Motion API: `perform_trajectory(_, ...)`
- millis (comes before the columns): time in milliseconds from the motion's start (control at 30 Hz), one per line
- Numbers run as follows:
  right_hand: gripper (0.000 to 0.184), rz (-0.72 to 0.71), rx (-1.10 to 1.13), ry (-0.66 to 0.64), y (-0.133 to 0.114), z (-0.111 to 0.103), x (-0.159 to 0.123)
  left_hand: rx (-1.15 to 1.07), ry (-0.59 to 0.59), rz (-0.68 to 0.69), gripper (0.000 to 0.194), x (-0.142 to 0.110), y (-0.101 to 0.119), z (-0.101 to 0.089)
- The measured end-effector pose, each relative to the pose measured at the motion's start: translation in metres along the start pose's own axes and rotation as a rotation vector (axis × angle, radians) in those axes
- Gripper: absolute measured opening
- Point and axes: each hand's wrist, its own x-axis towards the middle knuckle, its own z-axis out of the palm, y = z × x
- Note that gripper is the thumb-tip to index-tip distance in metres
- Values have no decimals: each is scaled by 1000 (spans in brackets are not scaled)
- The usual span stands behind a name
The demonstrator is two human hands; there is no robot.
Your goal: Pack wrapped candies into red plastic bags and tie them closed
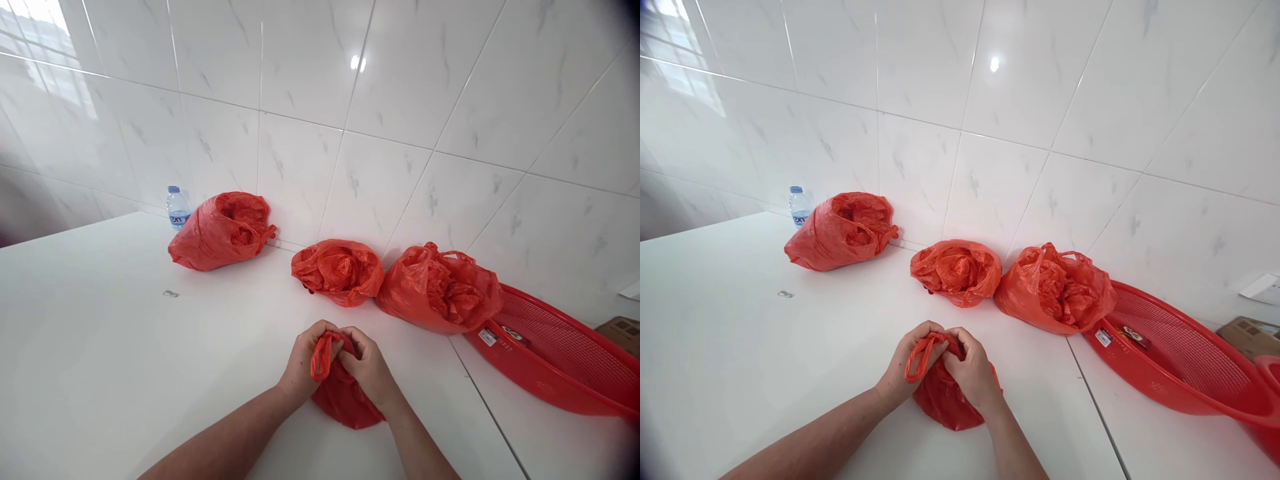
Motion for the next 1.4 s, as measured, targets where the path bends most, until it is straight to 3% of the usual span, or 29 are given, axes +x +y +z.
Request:
perform_trajectory(100,38,11,126,-140,-6,-7,-2,-15,38,-2,15,1,-3,-1)
perform_trajectory(200,41,21,127,-149,-9,-9,-3,-24,47,-1,15,1,-4,-1)
perform_trajectory(367,30,57,25,0,2,-5,2,44,-13,41,15,-3,0,4)
perform_trajectory(600,25,83,67,239,21,-4,8,218,-98,159,15,-8,-6,12)
perform_trajectory(767,22,12,56,75,6,-4,2,204,-56,109,33,-5,-7,7)
perform_trajectory(1033,39,76,366,-147,-1,-10,-2,51,68,26,15,-1,-4,-1)
perform_trajectory(1233,42,57,314,-148,2,-11,0,25,63,12,13,0,-6,0)
perform_trajectory(1400,33,85,252,-45,7,-9,3,25,2,27,15,-3,-3,3)
